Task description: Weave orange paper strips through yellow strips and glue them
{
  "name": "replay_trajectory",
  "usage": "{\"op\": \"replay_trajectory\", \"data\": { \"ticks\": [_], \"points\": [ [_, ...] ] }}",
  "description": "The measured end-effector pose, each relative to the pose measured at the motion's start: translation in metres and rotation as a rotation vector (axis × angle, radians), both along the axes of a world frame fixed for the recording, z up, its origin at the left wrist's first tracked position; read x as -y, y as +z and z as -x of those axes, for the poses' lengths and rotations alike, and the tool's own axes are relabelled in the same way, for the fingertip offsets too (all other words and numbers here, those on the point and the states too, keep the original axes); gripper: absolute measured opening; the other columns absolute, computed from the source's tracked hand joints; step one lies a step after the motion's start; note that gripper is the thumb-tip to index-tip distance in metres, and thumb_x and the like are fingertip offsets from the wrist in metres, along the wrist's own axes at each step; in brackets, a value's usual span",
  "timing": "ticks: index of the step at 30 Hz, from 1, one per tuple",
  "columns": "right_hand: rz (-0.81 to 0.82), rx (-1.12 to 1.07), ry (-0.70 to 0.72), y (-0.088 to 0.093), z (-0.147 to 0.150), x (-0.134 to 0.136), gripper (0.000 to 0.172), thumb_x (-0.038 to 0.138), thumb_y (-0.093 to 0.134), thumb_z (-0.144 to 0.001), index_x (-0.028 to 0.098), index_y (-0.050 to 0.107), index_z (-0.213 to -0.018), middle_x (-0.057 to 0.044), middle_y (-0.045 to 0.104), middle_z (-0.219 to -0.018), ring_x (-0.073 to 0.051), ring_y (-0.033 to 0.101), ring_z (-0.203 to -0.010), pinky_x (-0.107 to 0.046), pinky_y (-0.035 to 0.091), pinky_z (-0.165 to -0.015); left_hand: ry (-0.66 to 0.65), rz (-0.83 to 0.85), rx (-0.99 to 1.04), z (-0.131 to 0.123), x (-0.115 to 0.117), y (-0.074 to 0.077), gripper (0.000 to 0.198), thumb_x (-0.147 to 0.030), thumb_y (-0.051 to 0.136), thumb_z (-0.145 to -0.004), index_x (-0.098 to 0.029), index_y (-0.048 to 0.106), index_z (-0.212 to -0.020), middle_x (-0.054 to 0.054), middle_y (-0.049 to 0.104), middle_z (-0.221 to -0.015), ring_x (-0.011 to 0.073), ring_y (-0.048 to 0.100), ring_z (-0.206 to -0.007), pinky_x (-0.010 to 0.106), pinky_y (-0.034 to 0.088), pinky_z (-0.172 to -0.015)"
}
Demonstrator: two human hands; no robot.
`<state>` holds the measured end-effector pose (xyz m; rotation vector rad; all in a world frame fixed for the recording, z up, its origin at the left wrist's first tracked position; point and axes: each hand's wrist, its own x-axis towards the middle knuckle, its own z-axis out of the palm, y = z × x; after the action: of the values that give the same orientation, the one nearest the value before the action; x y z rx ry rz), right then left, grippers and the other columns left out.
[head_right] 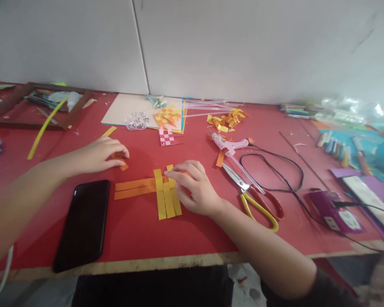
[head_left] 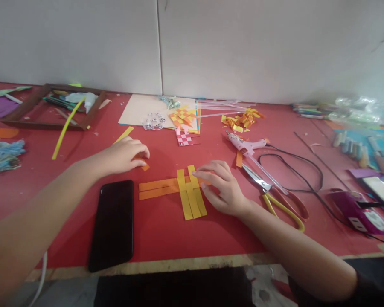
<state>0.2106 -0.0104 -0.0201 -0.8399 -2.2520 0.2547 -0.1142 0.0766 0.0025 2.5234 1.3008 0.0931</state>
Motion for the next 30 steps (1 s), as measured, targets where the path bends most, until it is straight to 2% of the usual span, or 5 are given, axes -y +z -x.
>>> {"op": "replay_trajectory", "data": {
  "ticks": [6, 12, 23, 27, 30],
  "points": [
    [-0.048, -0.060, -0.043, 0.003, -0.002, -0.003, 0.041, 0.006, 0.049, -0.083, 0.025, 0.057, -0.118, -0.006, 0.065, -0.101, -0.021, 0.059, -0.093, -0.044, 0.047, -0.088, 0.027, 0.079, 0.046, -0.002, -0.002, 0.003, 0.018, -0.038, 0.058, -0.078, -0.023, 0.062, -0.068, 0.004, 0.065, -0.081, 0.0229, 0.055, -0.082, 0.031, 0.039, -0.072],
    [-0.047, -0.092, -0.067, 0.002, -0.002, -0.002, 0.039, 0.007, 0.051, -0.084, 0.024, 0.058, -0.118, -0.006, 0.066, -0.100, -0.022, 0.060, -0.092, -0.043, 0.048, -0.086, 0.181, 0.050, 0.082, -0.005, 0.007, 0.015, 0.017, -0.038, 0.051, -0.087, -0.023, 0.056, -0.083, 0.002, 0.064, -0.077, 0.0178, 0.054, -0.065, 0.029, 0.038, -0.061],
    [0.126, 0.023, -0.502, 0.049, -0.064, -0.030, 0.012, 0.022, 0.061, -0.085, 0.025, 0.070, -0.091, -0.004, 0.073, -0.087, -0.023, 0.067, -0.080, -0.039, 0.053, -0.070, 0.265, 0.451, 0.853, -0.048, 0.077, 0.066, 0.020, -0.041, 0.065, -0.083, -0.025, 0.063, -0.095, 0.002, 0.065, -0.082, 0.0152, 0.062, -0.068, 0.026, 0.052, -0.059],
    [0.583, -0.178, -0.236, 0.061, -0.037, -0.013, 0.018, 0.037, 0.061, -0.088, 0.022, 0.067, -0.096, -0.007, 0.072, -0.093, -0.020, 0.069, -0.086, -0.036, 0.056, -0.075, 0.341, 0.552, 1.096, -0.075, 0.093, 0.058, 0.021, -0.040, 0.071, -0.079, -0.022, 0.063, -0.088, 0.002, 0.064, -0.084, 0.0141, 0.061, -0.070, 0.028, 0.055, -0.064],
    [0.981, -0.372, 0.112, 0.062, 0.004, 0.010, 0.061, 0.044, 0.074, -0.075, 0.022, 0.050, -0.126, -0.011, 0.065, -0.116, -0.020, 0.067, -0.096, -0.036, 0.058, -0.079, 0.345, 0.601, 1.176, -0.094, 0.101, 0.054, 0.020, -0.038, 0.070, -0.081, -0.021, 0.060, -0.083, 0.000, 0.062, -0.081, 0.0123, 0.059, -0.069, 0.027, 0.054, -0.064]
  ]
}}
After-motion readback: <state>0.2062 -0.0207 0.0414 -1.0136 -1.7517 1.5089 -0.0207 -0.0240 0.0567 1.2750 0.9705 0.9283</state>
